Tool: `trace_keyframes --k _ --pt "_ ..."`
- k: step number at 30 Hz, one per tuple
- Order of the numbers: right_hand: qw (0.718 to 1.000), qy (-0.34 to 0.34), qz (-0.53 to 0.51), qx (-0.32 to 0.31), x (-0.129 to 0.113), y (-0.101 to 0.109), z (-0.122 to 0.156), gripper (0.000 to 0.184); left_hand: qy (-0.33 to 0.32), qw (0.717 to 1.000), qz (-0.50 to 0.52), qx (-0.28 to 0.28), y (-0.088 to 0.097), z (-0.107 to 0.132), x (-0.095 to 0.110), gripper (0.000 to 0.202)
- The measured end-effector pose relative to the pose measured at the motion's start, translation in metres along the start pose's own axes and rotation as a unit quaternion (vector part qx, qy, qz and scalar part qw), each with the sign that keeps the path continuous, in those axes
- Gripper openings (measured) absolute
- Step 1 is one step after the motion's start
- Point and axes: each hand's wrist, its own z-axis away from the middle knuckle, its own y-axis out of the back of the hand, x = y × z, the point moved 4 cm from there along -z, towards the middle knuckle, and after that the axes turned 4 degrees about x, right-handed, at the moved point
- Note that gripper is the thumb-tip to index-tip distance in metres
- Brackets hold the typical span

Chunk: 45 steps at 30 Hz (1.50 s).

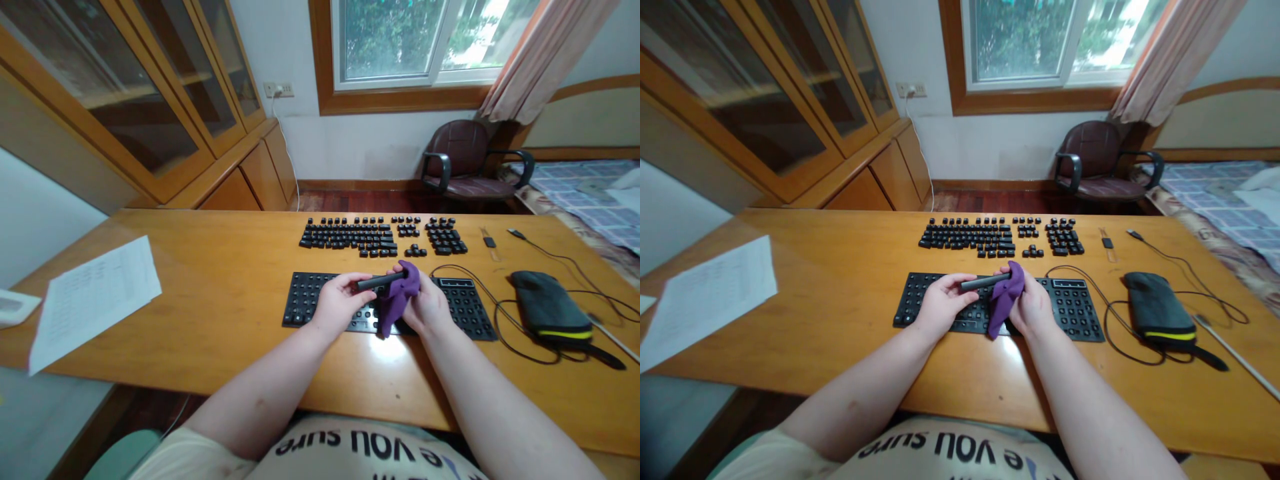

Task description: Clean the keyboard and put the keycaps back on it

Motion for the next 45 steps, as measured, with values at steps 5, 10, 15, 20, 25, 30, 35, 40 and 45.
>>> trace_keyframes --k 5,10,15,20,25,30,35,40,45 --pt "0.998 -0.033 0.001 -0.047 0.003 -0.006 0.007 0.027 0.020 0.999 0.039 0.031 0.006 -0.002 -0.004 0.034" --pt "0.985 -0.127 0.011 -0.117 0.011 -0.013 0.017 0.023 0.032 0.988 0.146 0.035 0.008 -0.004 -0.005 0.037" --pt "0.990 -0.119 -0.001 -0.071 0.013 -0.005 0.011 0.022 0.027 0.979 0.202 -0.008 0.005 -0.004 -0.001 0.034" --pt "0.994 0.049 -0.035 0.090 -0.002 0.018 -0.005 0.028 0.068 0.970 0.232 -0.024 0.002 -0.002 -0.003 0.044" --pt "0.963 0.222 0.084 0.127 -0.011 0.021 0.005 0.025 0.110 0.976 0.187 -0.027 -0.004 0.003 -0.010 0.051" --pt "0.872 0.345 0.328 -0.113 -0.007 -0.007 0.026 0.014 0.088 0.990 0.109 -0.016 -0.005 0.001 -0.019 0.035" --pt "0.847 0.367 0.379 -0.072 -0.009 -0.004 0.025 0.017 0.089 0.987 0.116 -0.067 -0.010 0.002 -0.020 0.035" --pt "0.827 0.383 0.392 -0.126 -0.008 -0.010 0.030 0.014 0.103 0.991 0.071 -0.050 -0.006 0.003 -0.015 0.054" --pt "0.850 0.370 0.375 -0.025 -0.010 -0.005 0.026 0.008 0.106 0.990 0.035 -0.085 -0.012 0.009 -0.012 0.041"
